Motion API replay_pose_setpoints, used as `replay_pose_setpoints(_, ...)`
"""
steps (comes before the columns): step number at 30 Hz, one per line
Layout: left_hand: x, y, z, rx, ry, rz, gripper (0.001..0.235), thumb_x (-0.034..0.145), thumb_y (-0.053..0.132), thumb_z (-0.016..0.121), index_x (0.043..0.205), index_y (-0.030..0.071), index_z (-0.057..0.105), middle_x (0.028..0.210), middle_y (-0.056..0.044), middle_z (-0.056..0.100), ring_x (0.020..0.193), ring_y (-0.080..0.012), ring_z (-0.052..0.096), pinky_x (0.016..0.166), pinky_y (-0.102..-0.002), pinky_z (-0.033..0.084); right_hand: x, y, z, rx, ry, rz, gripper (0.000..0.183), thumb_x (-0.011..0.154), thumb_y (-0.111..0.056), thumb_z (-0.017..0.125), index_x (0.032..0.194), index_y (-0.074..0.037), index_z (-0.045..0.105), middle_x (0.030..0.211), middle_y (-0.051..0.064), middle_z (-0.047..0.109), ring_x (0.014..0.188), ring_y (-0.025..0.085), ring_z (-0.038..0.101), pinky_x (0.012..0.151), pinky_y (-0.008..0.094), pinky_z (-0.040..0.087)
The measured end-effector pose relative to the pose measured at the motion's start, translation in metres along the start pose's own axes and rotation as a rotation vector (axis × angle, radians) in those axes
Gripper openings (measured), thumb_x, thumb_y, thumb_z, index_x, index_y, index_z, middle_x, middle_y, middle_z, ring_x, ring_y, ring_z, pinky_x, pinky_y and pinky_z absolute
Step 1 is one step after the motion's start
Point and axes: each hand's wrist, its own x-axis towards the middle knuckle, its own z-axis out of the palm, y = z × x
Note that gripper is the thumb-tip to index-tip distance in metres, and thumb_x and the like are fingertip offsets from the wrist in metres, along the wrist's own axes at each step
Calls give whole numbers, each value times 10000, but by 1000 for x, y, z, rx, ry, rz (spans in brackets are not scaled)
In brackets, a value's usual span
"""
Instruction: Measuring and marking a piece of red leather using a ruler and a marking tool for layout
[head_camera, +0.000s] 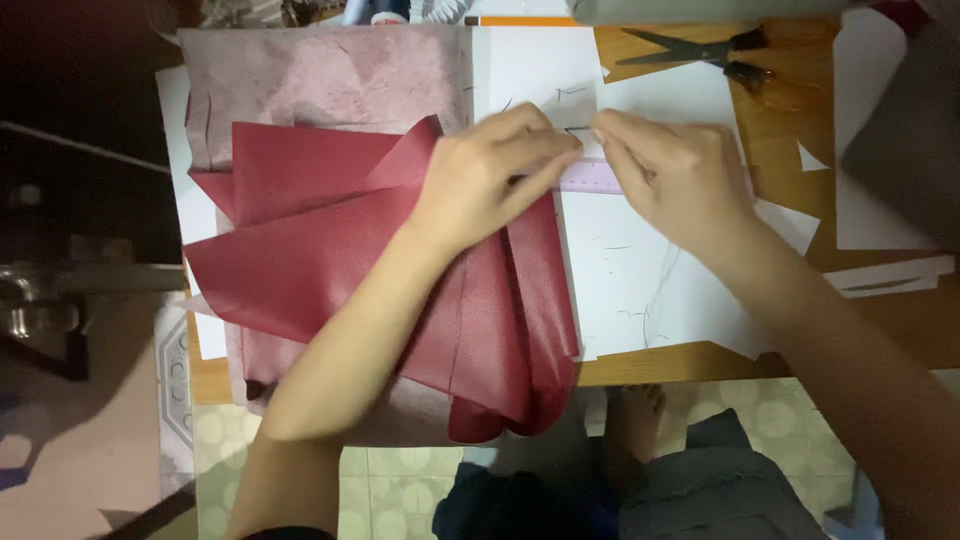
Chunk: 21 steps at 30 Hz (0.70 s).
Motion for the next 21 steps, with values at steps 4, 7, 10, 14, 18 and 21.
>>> replay_pose_setpoints(4, 0, -11, -11, 166, 28, 13, 102, 1115, 169, 701, 1106, 99, 775, 1025, -12, 656, 825, -205, 681, 603, -334, 469, 11, 18, -2, -393, -173, -242, 204, 1137, 45, 718, 1047, -136, 698, 655, 33, 417, 564, 243, 357, 576, 405, 411)
replay_pose_setpoints(7, 0, -18, -17, 43, -30, -28, 110, 1116, 144, 677, 1120, 72, 759, 1042, -51, 652, 854, -235, 683, 705, -343, 499, 8, 25, -2, -366, -222, -291, 194, 1102, 69, 737, 1145, -119, 763, 689, 41, 554, 578, 257, 492, 611, 421, 456)
replay_pose_setpoints(10, 2, -22, -17, -63, -27, -74, 112, 1114, 121, 672, 1126, 51, 758, 1038, -60, 652, 865, -217, 671, 751, -326, 517, 15, 10, -7, -164, -254, -194, 206, 1091, 111, 726, 1153, -75, 789, 726, 52, 565, 626, 232, 457, 642, 393, 423)
replay_pose_setpoints(14, 0, -35, -11, -189, 55, -103, 84, 1054, 138, 741, 1098, 142, 813, 918, -44, 666, 864, -253, 728, 831, -381, 596, 22, -7, -5, 320, -190, 130, 252, 1083, 115, 667, 1212, -40, 819, 632, 71, 616, 713, 21, 485, 571, 254, 428)
replay_pose_setpoints(18, -1, -38, -9, -230, 71, -115, 84, 1038, 138, 759, 1093, 144, 821, 910, -49, 665, 849, -246, 720, 826, -384, 589, 34, -14, 1, 342, -143, 191, 177, 1070, 62, 700, 1113, -65, 816, 511, -35, 366, 525, 34, 354, 483, 229, 329)
replay_pose_setpoints(21, -3, -37, -6, -233, 78, -112, 86, 1041, 122, 758, 1105, 133, 814, 900, -71, 651, 853, -266, 721, 826, -406, 587, 32, 0, 14, 401, -90, 237, 138, 1080, 23, 726, 1201, -4, 787, 487, -46, 396, 489, 21, 373, 482, 180, 307)
